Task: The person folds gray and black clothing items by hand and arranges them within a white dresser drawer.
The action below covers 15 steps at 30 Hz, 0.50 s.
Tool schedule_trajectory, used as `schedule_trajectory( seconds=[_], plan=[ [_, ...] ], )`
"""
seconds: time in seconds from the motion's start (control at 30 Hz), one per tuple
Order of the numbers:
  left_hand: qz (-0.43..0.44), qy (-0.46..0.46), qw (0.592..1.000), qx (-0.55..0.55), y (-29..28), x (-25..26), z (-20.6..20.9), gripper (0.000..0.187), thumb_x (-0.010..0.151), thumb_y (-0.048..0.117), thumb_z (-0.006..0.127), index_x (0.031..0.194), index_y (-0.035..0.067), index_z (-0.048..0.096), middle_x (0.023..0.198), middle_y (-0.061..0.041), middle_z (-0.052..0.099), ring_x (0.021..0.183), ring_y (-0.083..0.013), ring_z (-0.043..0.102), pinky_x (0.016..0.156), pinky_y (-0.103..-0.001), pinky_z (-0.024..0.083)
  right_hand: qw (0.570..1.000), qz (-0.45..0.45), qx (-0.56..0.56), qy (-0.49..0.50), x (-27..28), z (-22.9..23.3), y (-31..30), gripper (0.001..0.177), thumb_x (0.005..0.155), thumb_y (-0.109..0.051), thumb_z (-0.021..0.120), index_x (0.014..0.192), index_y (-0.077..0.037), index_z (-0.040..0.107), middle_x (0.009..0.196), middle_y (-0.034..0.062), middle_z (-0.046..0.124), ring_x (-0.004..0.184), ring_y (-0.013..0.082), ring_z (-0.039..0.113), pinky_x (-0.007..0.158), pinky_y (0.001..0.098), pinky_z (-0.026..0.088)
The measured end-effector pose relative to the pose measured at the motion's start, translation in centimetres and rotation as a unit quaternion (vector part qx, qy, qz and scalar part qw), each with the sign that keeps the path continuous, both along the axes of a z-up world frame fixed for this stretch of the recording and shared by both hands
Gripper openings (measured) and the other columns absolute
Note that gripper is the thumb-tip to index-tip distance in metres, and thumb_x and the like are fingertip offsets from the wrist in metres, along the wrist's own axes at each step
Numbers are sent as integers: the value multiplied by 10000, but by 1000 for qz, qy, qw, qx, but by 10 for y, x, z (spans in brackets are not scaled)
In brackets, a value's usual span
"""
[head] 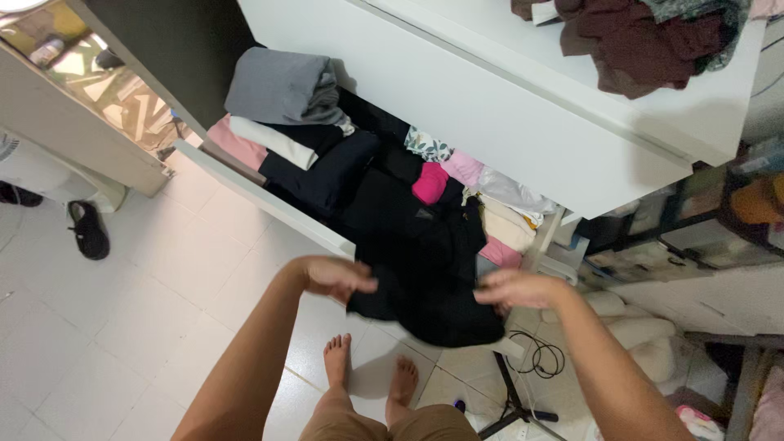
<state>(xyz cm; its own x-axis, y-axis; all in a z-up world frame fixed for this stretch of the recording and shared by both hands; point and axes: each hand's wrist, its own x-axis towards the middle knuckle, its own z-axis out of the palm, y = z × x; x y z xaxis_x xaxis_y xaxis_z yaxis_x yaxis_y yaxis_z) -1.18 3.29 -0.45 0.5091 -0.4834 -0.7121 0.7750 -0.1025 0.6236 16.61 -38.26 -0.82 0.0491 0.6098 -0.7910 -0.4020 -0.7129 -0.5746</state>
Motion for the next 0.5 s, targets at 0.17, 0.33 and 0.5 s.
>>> schedule_trajectory(
  seconds=[0.17, 0.33, 0.5],
  plan=[
    [61, -138, 933, 325, 5, 59, -38, 547, 910, 420, 703, 1168, -62, 692, 1148, -322, 730, 1032, -452, 727, 861, -537, 598, 968, -180, -24, -174, 12, -48, 13, 505, 906, -413, 713, 1291, -88, 674, 952, 32, 686, 811, 147, 638, 718, 310, 541],
    [-86, -191, 793, 571, -24, 69, -33, 329, 920, 296, 701, 1155, 68, 732, 1139, -160, 721, 1086, -344, 697, 925, -431, 569, 939, -150, -101, -293, 6, -97, 20, 371, 912, -320, 701, 1201, -91, 655, 981, 32, 697, 828, 184, 653, 691, 385, 567],
    [-58, -198, 733, 648, -47, 84, 6, 464, 919, 163, 679, 1371, 128, 582, 1468, -100, 528, 1331, -302, 545, 958, -418, 565, 811, -122, -18, -572, 5, -85, 36, 339, 839, -178, 739, 1157, -104, 649, 1108, 84, 714, 972, 245, 740, 865, 397, 578]
  ],
)
